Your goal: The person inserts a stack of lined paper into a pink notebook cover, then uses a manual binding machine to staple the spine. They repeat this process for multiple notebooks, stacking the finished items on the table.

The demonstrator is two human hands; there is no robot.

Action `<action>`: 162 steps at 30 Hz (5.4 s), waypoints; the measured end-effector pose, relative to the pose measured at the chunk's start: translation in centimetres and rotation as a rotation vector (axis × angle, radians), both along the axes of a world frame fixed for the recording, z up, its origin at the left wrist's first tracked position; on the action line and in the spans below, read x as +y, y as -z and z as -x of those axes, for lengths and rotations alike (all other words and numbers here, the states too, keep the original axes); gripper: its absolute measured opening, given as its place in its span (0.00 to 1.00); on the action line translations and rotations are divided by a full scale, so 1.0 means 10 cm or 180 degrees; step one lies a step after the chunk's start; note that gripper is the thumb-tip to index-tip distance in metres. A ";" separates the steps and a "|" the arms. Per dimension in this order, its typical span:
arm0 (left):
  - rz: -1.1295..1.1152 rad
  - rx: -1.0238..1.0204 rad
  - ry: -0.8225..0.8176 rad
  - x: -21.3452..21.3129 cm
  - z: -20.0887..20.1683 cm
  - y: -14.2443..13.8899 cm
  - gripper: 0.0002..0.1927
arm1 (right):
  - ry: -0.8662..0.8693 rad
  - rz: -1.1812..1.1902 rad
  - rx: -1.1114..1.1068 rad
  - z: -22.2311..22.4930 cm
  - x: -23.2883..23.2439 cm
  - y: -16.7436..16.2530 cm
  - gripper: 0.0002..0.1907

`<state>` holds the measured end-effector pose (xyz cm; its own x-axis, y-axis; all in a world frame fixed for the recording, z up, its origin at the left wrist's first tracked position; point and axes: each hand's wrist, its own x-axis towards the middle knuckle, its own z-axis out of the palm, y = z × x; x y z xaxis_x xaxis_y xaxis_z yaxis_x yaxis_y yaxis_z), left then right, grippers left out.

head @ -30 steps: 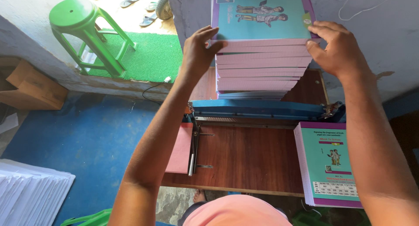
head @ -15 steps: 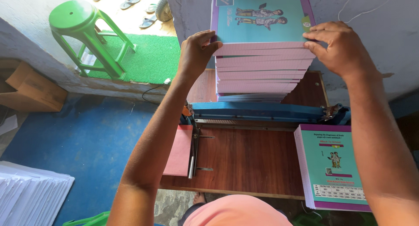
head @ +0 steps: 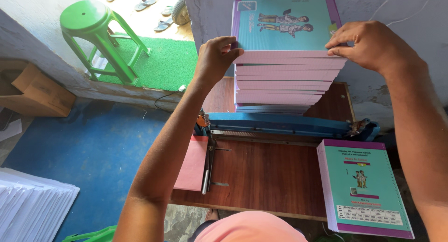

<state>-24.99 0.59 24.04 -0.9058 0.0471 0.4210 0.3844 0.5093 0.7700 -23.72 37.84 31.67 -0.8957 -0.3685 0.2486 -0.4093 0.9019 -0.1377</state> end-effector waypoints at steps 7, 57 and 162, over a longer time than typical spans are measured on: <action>-0.0059 0.0004 0.0100 -0.02 0.02 0.01 0.25 | -0.0004 -0.0211 -0.0072 0.12 0.06 0.02 0.13; 0.1590 0.2872 -0.0107 0.48 -0.82 -0.21 0.10 | -0.0710 0.1166 0.1986 -0.99 -0.03 0.56 0.10; -0.2457 -0.1375 0.0356 0.13 -2.15 2.23 0.10 | 0.0833 0.5030 -0.1466 -2.15 0.05 2.87 0.16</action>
